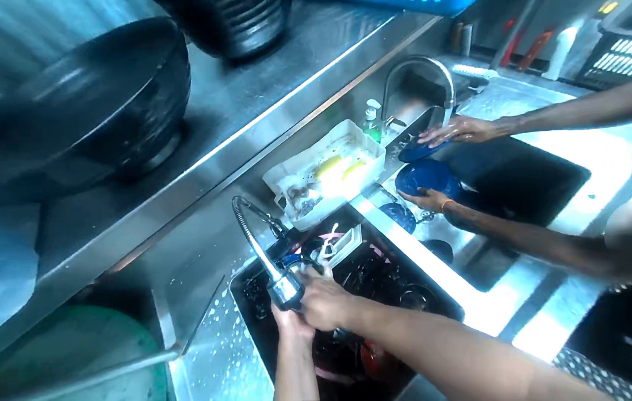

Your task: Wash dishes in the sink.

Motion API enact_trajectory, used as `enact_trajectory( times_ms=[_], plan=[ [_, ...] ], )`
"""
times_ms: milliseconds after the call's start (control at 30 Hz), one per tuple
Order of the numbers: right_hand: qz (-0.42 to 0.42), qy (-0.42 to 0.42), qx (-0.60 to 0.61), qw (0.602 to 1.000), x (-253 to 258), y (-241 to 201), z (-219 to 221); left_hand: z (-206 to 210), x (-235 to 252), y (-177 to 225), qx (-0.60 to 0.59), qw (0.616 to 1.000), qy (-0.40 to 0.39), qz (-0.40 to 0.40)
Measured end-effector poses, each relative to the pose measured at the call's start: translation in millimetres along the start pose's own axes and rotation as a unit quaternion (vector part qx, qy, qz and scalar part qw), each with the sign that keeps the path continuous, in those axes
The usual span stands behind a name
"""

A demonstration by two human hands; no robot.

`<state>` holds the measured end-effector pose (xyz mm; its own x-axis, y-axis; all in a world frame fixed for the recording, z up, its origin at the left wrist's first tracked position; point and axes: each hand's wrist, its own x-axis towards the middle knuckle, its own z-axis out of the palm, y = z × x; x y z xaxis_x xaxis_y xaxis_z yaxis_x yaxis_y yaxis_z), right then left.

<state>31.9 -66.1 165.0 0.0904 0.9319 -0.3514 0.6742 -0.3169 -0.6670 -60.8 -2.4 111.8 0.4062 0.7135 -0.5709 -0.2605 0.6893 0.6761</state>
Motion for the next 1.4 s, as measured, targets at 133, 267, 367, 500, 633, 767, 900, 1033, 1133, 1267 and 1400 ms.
enact_trajectory(
  times_ms=[133, 267, 367, 500, 633, 767, 900, 1033, 1133, 1267, 1400],
  plan=[
    [-0.045, -0.044, 0.092, 0.994, -8, 2, -11, 2, 2, 10, 0.005, 1.0, 0.006, 0.019],
    [-0.025, -0.071, -0.167, 0.983, -7, 17, 18, 1, -2, 0, 0.092, 0.993, 0.063, 0.031],
    [-0.008, -0.025, -0.106, 0.994, -6, 23, 24, 7, -3, -3, 0.128, 0.989, 0.062, 0.041],
    [0.038, 0.018, 0.214, 0.976, 0, -5, 12, 3, 1, 8, 0.105, 0.991, 0.016, 0.086],
    [0.02, 0.097, 0.522, 0.847, 12, -8, 12, 6, 15, 23, 0.158, 0.97, 0.077, 0.166],
    [0.043, 0.122, 0.697, 0.705, 21, -2, 12, 2, 14, -2, 0.394, 0.818, 0.102, 0.405],
    [0.118, 0.136, 0.726, 0.663, 20, 41, 13, -2, 5, -41, 0.449, 0.817, 0.067, 0.355],
    [0.162, 0.235, 0.627, 0.725, -14, 113, -6, -34, -34, -92, 0.584, 0.787, -0.036, 0.194],
    [0.162, 0.354, 0.578, 0.717, -57, 173, -43, -64, -74, -137, 0.732, 0.663, -0.154, 0.027],
    [0.237, 0.471, 0.463, 0.713, -104, 227, -69, -59, -74, -161, 0.828, 0.494, -0.157, -0.212],
    [0.434, 0.32, 0.278, 0.795, -108, 312, -5, -44, -63, -175, 0.842, 0.457, -0.14, -0.251]
  ],
)
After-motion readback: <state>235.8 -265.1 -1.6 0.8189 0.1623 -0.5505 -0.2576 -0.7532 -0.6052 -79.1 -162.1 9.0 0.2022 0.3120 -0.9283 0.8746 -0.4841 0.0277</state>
